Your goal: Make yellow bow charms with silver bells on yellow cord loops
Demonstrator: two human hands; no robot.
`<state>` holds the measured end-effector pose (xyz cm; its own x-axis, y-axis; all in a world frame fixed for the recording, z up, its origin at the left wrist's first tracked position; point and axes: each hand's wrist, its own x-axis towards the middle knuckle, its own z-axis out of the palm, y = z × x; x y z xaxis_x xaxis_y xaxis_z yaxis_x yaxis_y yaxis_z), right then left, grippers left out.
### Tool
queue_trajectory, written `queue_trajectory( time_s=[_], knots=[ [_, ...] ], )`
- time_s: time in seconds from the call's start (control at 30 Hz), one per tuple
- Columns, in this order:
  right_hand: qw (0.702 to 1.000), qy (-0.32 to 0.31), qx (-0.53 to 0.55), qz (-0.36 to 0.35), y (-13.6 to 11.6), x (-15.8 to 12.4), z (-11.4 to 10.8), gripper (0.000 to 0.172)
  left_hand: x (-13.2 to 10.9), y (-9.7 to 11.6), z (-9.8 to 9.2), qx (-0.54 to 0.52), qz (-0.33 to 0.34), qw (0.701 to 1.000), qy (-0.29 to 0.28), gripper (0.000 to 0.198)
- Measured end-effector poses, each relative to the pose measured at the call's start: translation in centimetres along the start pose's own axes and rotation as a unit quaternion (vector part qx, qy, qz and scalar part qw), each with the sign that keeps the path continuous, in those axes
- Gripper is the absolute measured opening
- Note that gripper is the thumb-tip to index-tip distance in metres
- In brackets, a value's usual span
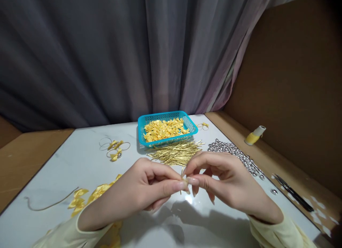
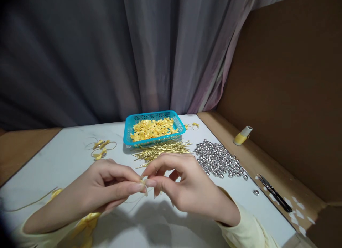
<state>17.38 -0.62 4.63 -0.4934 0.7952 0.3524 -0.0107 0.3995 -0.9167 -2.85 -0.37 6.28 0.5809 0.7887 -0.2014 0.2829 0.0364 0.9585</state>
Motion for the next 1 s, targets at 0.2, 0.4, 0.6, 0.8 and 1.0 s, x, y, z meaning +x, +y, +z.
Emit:
queue_trajectory(
  time_s=[0.2,0.4,0.6,0.8,1.0],
  knots=[
    [0.999,-0.014,0.031,0.017,0.10,-0.03,-0.03,0.004,-0.02,0.01,-0.12,-0.038,-0.021,0.999,-0.016,0.021],
    [0.999,-0.022,0.037,0.030,0.19,-0.05,-0.01,0.006,0.02,-0.10,-0.28,-0.050,-0.027,0.998,-0.033,0.021],
    [0.996,-0.015,0.059,0.063,0.21,-0.18,-0.15,0.013,0.13,-0.22,-0.31,-0.063,-0.028,0.997,-0.041,0.023],
    [0.995,-0.015,0.073,0.066,0.30,-0.25,-0.11,0.014,0.18,-0.09,-0.36,-0.063,-0.025,0.997,-0.045,0.023],
    [0.997,-0.007,0.062,0.050,0.20,-0.10,-0.10,0.007,0.19,-0.16,-0.27,-0.063,-0.023,0.997,-0.039,0.022]
  ],
)
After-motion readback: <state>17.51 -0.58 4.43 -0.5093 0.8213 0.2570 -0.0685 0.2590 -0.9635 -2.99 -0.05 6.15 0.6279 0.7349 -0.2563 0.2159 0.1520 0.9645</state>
